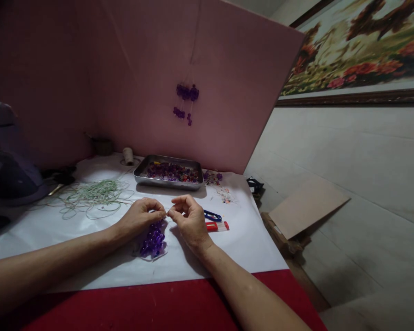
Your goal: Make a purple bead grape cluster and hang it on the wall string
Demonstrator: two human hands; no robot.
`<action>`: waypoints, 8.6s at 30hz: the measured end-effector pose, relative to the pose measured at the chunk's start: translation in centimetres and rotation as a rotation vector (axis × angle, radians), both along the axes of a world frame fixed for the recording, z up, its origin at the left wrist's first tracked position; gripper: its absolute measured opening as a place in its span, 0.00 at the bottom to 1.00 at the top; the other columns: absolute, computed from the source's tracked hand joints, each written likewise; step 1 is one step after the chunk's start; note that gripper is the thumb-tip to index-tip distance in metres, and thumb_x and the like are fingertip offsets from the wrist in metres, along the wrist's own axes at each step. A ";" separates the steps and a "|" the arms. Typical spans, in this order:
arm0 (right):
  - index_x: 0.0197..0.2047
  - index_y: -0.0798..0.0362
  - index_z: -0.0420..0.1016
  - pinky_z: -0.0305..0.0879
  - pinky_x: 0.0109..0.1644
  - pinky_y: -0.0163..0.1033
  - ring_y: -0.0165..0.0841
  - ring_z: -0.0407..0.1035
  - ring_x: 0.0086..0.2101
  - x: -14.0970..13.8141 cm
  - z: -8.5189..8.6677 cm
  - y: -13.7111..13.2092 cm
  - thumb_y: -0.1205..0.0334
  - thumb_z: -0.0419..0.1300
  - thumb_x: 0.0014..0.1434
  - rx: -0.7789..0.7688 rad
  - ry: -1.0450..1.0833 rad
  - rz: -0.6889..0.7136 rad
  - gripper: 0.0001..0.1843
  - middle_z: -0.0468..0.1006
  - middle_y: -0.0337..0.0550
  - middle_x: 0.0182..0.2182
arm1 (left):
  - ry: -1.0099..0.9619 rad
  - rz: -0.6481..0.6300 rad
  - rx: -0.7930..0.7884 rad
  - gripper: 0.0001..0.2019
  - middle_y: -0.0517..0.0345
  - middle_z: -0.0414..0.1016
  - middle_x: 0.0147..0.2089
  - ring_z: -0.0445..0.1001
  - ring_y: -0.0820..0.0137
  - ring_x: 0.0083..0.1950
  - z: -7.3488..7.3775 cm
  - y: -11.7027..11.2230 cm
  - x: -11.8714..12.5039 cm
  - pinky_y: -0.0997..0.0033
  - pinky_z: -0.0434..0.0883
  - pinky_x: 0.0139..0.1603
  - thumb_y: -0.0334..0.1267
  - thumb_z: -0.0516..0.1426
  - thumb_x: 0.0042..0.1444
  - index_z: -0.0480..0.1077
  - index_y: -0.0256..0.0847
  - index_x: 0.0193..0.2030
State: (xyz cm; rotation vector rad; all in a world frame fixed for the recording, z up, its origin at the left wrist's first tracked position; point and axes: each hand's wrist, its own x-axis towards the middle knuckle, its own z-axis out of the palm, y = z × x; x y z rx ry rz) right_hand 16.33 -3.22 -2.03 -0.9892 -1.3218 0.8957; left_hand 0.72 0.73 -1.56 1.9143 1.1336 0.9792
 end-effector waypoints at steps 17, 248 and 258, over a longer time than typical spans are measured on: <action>0.44 0.52 0.68 0.59 0.31 0.35 0.32 0.69 0.28 0.2 -0.1 -0.7 0.67 0.59 0.53 0.159 -0.396 -0.230 0.13 0.77 0.37 0.27 | -0.026 0.003 -0.043 0.07 0.57 0.73 0.22 0.70 0.67 0.29 0.2 -0.1 0.0 0.69 0.65 0.31 0.38 0.55 0.42 0.71 0.38 0.21; 0.40 0.54 0.68 0.66 0.34 0.39 0.33 0.70 0.30 -0.4 -0.1 -0.4 0.68 0.59 0.51 -0.060 -0.215 -0.172 0.11 0.75 0.40 0.26 | 0.062 -0.087 0.164 0.08 0.57 0.78 0.27 0.73 0.72 0.29 -0.1 -0.7 0.2 0.72 0.67 0.32 0.32 0.55 0.52 0.76 0.37 0.29; 0.41 0.55 0.68 0.66 0.36 0.40 0.33 0.71 0.30 -0.4 -0.2 -0.3 0.69 0.58 0.51 -0.074 -0.233 -0.160 0.12 0.76 0.41 0.28 | 0.068 -0.065 0.130 0.07 0.59 0.76 0.27 0.71 0.72 0.28 0.0 -0.7 0.3 0.73 0.66 0.31 0.30 0.54 0.52 0.73 0.37 0.28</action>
